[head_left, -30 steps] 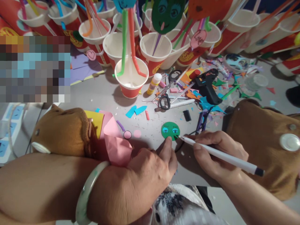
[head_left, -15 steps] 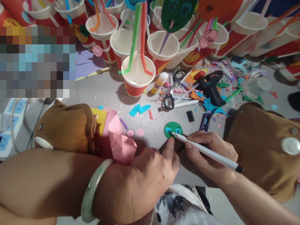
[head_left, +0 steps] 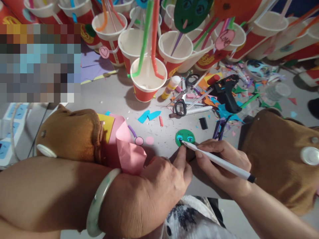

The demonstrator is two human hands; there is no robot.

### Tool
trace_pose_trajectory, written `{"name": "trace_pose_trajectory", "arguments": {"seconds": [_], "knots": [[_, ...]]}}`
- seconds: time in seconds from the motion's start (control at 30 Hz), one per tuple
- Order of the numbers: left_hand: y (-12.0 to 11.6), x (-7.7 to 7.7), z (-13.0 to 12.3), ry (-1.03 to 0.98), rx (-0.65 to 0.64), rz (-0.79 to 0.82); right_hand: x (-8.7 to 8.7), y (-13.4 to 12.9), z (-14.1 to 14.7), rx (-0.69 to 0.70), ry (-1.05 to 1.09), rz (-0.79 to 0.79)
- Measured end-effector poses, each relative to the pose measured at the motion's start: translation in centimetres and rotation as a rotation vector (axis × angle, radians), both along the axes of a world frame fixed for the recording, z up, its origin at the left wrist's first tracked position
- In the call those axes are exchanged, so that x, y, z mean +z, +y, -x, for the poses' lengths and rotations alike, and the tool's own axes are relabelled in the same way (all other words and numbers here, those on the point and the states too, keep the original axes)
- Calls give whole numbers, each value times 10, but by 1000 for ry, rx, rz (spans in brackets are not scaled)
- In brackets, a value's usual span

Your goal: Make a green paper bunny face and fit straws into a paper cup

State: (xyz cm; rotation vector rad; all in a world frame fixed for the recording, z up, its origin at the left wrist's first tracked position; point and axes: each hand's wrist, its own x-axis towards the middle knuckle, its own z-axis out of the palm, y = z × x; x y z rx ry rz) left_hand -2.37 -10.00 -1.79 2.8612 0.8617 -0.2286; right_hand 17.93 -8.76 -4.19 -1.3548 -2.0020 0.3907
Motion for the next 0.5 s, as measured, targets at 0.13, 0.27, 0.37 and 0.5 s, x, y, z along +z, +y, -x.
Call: {"name": "trace_pose_trajectory", "arguments": {"seconds": [0.13,0.27,0.37,0.5], "knots": [[-1,-1,1,-2,-2,-16,1,1,1,-14,23,-29],[-2,-2,1,-3,-5,-33,3,2,2,-16,-11,-37],[-2,-2,1,6,-8,-38,3,1,1,-13,-28,-23],[-2,-2,2,4,-12,-60,-1,-2,-3,-18,123,0]]}}
